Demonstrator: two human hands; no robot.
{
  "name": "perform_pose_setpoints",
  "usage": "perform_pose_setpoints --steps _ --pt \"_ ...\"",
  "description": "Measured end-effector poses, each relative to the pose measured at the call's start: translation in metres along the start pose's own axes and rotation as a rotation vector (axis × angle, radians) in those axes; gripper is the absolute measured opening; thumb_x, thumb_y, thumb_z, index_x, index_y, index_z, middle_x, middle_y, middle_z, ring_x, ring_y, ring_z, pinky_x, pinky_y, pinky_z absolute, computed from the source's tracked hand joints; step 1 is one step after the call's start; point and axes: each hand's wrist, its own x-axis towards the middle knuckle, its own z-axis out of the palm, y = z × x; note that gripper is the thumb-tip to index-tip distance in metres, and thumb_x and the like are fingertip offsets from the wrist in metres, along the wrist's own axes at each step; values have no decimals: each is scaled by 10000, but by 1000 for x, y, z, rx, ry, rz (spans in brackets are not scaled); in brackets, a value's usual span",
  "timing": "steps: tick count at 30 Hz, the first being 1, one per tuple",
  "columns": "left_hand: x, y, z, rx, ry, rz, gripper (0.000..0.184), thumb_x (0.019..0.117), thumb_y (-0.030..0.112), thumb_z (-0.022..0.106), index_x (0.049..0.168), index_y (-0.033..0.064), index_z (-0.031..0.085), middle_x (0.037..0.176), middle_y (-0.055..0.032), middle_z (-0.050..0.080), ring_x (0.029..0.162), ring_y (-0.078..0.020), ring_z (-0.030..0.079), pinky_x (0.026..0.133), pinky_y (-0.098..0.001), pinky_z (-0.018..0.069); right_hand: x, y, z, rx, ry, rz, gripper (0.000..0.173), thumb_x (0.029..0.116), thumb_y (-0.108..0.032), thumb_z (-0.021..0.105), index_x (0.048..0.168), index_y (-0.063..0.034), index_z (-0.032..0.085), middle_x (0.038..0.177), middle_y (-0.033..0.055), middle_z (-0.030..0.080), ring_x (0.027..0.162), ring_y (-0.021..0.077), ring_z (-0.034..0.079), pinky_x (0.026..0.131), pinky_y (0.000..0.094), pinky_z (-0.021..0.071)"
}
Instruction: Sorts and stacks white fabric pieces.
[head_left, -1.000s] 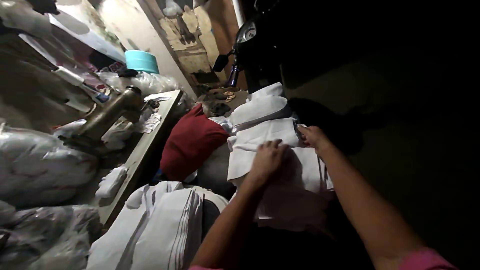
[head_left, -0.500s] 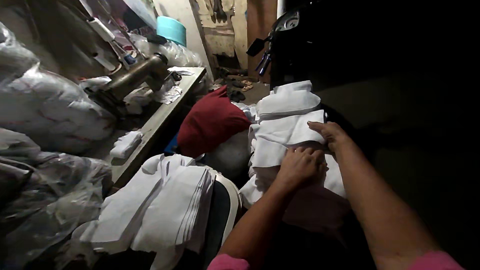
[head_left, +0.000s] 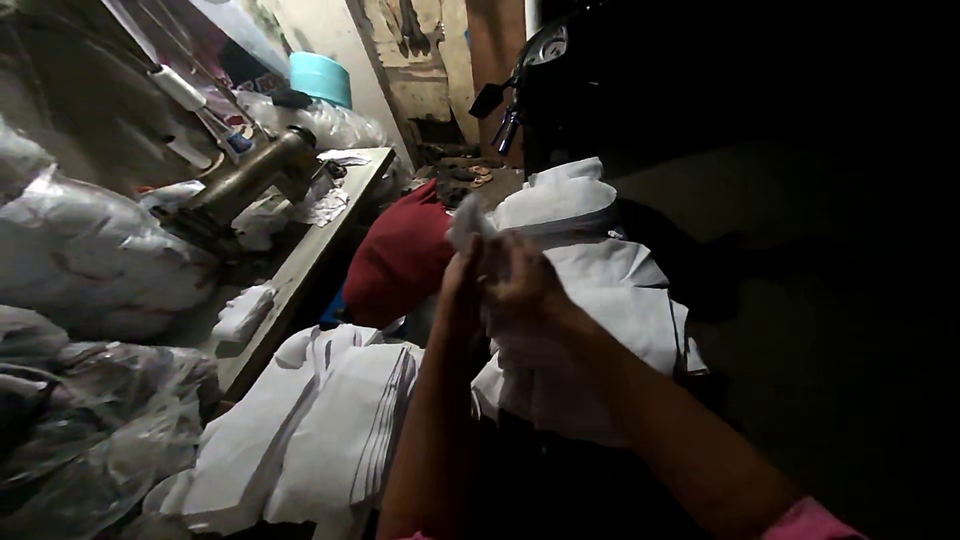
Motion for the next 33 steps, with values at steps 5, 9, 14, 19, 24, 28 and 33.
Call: perform_pose_setpoints --steps 5,9,14,19,24,28,33 --pt "-5 -10 -37 -41 168 14 205 1078 239 509 1113 84 638 833 27 680 717 -30 644 672 -229 561 -21 -15 25 -182 -282 -248 484 967 -324 668 1356 -39 624 1405 156 607 1351 341 514 1050 598 413" --pt "-9 -6 -49 -168 259 23 132 1051 165 534 1089 70 617 828 -15 666 700 -94 656 642 -278 577 -46 40 15 -444 1 -59 595 1028 -519 497 1471 -129 566 1468 173 575 1396 399 493 1146 673 298" --pt "-15 29 -85 -185 266 189 165 1058 167 492 1141 66 592 919 -37 683 818 -134 683 748 -350 599 -61 57 1 -651 -150 159 779 1027 -671 314 1525 -97 486 1420 231 593 1355 463 510 1146 684 284" --pt "-38 90 -104 -116 339 307 113 1024 127 478 1021 99 588 850 -17 682 775 -116 684 711 -329 599 -64 55 4 -629 -169 149 770 1035 -656 320 1533 -87 470 1424 247 581 1355 471 504 1142 702 269" --pt "-74 127 -115 -165 418 318 106 978 94 483 1051 95 561 894 -53 664 807 -155 678 734 -366 598 -66 59 7 -626 -133 108 774 1034 -656 320 1519 -75 485 1399 266 590 1335 498 510 1128 718 272" --pt "-114 140 -135 -168 502 473 85 980 92 479 970 111 561 864 -41 661 797 -143 675 723 -350 602 -65 67 9 -615 -76 47 770 1033 -648 333 1495 -56 507 1363 288 603 1303 519 526 1100 742 287" --pt "-175 157 -184 -135 510 734 136 987 156 436 993 135 570 886 -12 657 836 -97 658 764 -305 578 -59 69 5 -611 -92 46 775 1037 -636 353 1500 -29 488 1357 327 585 1287 558 511 1076 762 280"
